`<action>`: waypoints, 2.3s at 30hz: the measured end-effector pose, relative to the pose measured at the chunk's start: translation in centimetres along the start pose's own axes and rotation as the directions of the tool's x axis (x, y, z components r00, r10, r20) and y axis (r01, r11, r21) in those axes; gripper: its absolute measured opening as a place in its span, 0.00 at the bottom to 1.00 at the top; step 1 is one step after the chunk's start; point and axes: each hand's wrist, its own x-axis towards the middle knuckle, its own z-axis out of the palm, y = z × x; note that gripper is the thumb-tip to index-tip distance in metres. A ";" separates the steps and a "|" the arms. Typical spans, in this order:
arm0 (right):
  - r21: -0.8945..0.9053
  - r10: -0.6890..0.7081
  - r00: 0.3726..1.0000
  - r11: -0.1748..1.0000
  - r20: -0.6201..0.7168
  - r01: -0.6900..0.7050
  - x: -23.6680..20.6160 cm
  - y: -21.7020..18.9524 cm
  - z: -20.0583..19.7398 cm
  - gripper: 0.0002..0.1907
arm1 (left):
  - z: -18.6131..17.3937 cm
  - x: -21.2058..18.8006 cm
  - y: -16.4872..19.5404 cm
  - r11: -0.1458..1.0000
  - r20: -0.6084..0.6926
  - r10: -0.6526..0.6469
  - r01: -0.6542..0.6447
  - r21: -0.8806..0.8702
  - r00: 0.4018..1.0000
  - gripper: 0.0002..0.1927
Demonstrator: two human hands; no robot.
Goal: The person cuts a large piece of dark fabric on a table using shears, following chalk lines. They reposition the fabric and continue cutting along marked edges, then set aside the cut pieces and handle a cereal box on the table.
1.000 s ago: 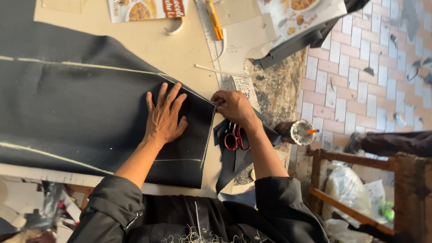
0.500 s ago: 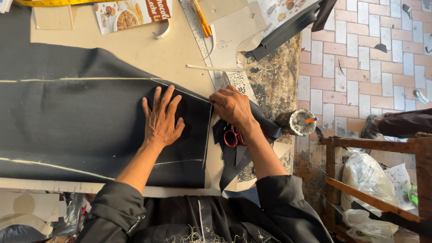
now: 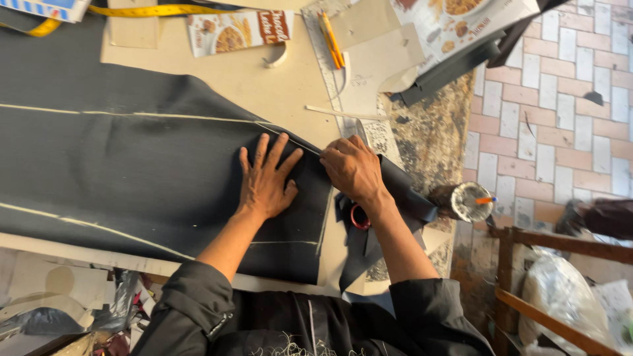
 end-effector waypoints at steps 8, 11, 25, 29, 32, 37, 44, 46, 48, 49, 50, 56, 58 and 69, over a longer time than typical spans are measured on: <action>-0.075 0.169 0.983 0.982 -0.076 -0.175 -3.2 -1.5 -0.9 0.10 | -1.1 -0.2 -0.4 0.999 -0.026 -0.015 0.014 -0.039 1.000 0.36; -0.232 0.564 0.824 0.810 0.053 -0.539 -9.9 -1.1 -2.0 0.10 | -1.2 -0.3 -1.3 0.999 -0.038 0.004 -0.006 -0.042 0.999 0.35; -0.413 0.663 0.708 0.731 0.242 -0.544 -9.4 0.7 0.8 0.19 | 2.5 2.6 -4.3 0.943 -0.330 -0.261 0.167 -0.286 0.907 0.29; -0.139 0.761 0.434 0.555 0.482 -0.820 -6.1 2.3 -1.4 0.16 | 2.0 2.3 -4.6 0.928 -0.361 -0.361 0.292 -0.233 0.860 0.39; -0.012 0.712 0.271 0.365 0.648 -0.931 -4.8 3.0 -2.3 0.17 | 1.2 2.2 -4.8 0.917 -0.328 -0.396 0.348 -0.197 0.858 0.41; 0.029 0.740 0.229 0.272 0.632 -0.962 -3.6 2.7 -4.2 0.25 | 0.3 2.4 -5.3 0.904 -0.325 -0.419 0.353 -0.242 0.848 0.42; -0.099 0.806 -0.062 -0.004 0.589 -0.995 3.4 7.5 -4.3 0.09 | -0.6 1.4 -6.3 0.881 -0.337 -0.442 0.330 -0.340 0.831 0.40; -0.239 0.771 0.028 0.231 0.636 -0.943 7.0 8.5 -1.7 0.11 | -1.0 0.6 -7.0 0.876 -0.350 -0.442 0.314 -0.365 0.826 0.40; -0.315 0.697 0.098 0.440 0.711 -0.841 10.0 8.5 2.4 0.13 | -1.3 -0.3 -7.8 0.873 -0.350 -0.442 0.305 -0.381 0.826 0.39; -0.329 0.654 0.128 0.528 0.746 -0.783 11.2 8.3 4.9 0.14 | -1.4 -0.6 -8.1 0.875 -0.356 -0.440 0.304 -0.377 0.824 0.39; -0.331 0.607 0.152 0.606 0.780 -0.724 12.2 8.1 6.8 0.15 | -1.3 -0.8 -8.4 0.876 -0.361 -0.437 0.298 -0.380 0.824 0.38; -0.175 0.255 0.140 0.889 0.957 -0.423 14.7 12.1 2.1 0.22 | 0.6 0.7 -8.6 0.871 -0.322 -0.452 0.332 -0.363 0.832 0.40; -0.106 0.190 0.128 0.868 0.973 -0.484 15.3 13.6 1.4 0.24 | 1.4 1.9 -8.5 0.869 -0.340 -0.460 0.337 -0.363 0.820 0.40; -0.129 0.193 0.268 0.962 0.944 -0.240 17.4 8.5 6.8 0.32 | 3.6 3.2 -7.9 0.889 -0.340 -0.445 0.363 -0.280 0.828 0.38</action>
